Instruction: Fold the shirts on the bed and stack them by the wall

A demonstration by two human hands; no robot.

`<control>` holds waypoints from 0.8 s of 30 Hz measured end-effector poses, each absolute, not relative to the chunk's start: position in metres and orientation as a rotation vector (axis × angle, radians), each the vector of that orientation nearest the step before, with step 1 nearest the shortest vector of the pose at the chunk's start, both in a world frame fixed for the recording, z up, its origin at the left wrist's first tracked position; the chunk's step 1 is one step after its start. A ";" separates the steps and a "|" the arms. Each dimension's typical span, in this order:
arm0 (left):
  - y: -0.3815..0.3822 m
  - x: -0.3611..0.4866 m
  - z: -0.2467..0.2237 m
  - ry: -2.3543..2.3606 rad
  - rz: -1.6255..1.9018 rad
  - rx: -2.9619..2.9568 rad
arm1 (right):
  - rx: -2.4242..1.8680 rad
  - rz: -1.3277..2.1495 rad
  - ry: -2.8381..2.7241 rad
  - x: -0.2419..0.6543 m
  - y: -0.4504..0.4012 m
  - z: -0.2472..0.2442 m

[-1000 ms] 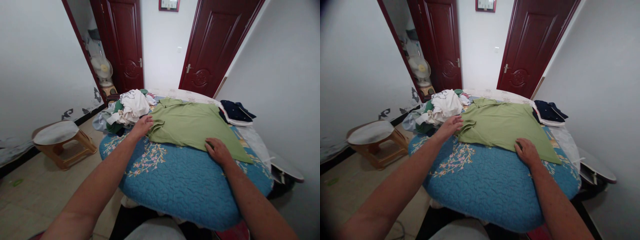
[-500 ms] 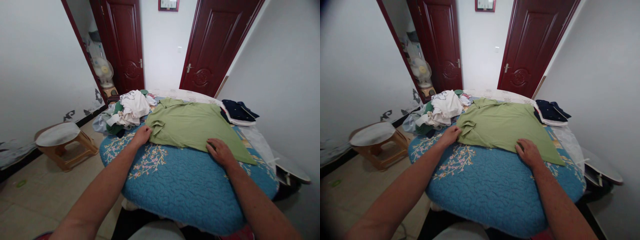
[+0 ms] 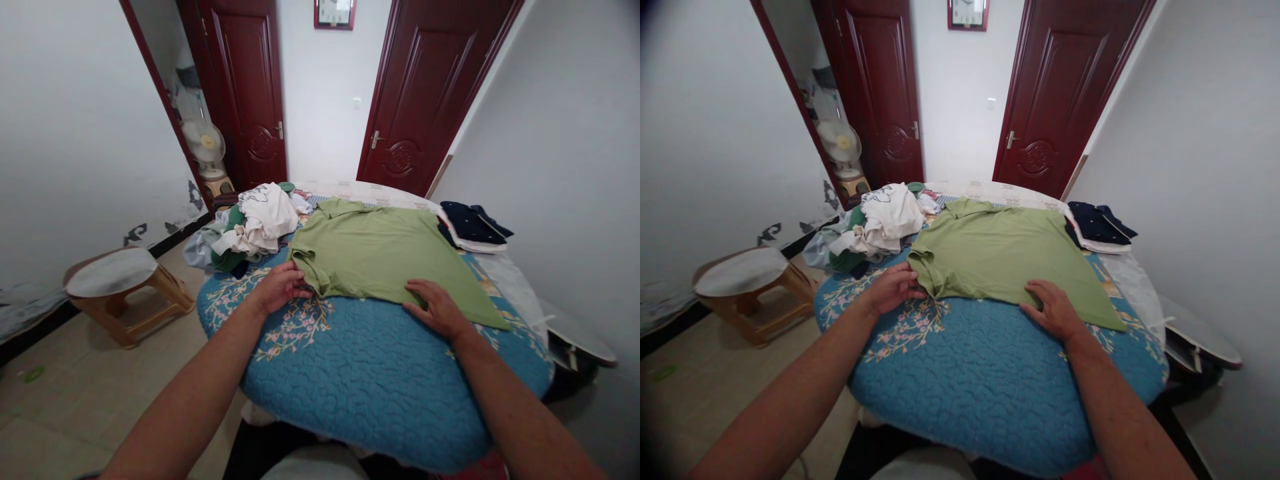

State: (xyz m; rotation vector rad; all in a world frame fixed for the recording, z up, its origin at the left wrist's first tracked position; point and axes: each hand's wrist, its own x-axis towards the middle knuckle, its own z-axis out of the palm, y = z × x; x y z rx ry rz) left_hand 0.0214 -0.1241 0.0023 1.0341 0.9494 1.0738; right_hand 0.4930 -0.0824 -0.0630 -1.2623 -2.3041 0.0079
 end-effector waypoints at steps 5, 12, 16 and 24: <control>-0.089 0.011 0.000 1.300 1.167 1.642 | -1.278 -0.087 -2.268 0.489 -0.079 -0.065; -0.034 -0.008 -0.002 1.716 1.059 2.057 | -1.215 -0.114 -2.277 0.491 -0.079 -0.065; -0.016 0.007 -0.002 1.624 0.817 2.213 | -1.173 -0.041 -2.292 0.492 -0.081 -0.064; -0.034 0.010 -0.014 1.801 0.761 2.057 | -1.263 -0.092 -2.301 0.492 -0.079 -0.065</control>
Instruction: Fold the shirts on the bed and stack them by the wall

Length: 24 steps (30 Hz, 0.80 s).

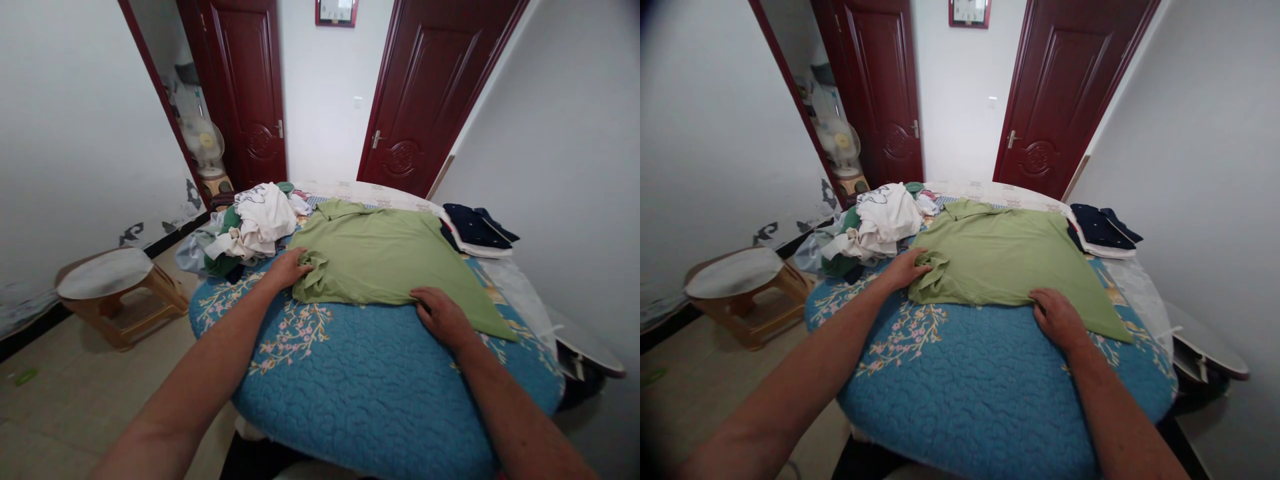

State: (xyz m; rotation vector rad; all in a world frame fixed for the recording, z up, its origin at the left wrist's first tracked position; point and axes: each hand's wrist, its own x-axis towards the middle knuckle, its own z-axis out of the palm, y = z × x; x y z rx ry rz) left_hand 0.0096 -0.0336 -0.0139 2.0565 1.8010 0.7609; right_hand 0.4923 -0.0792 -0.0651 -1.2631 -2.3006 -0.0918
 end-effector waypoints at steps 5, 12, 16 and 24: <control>-0.068 -0.023 -0.016 1.797 0.862 1.910 | -1.439 -0.215 -2.323 0.515 -0.075 -0.070; -0.110 -0.031 -0.019 1.747 0.842 1.994 | -1.883 -0.349 -2.137 0.619 -0.083 -0.092; -0.102 -0.026 -0.022 1.823 0.786 2.101 | -2.019 -0.302 -2.006 0.668 -0.095 -0.097; -0.110 -0.026 -0.022 1.626 0.858 2.262 | -2.044 -0.086 -1.837 0.676 -0.124 -0.080</control>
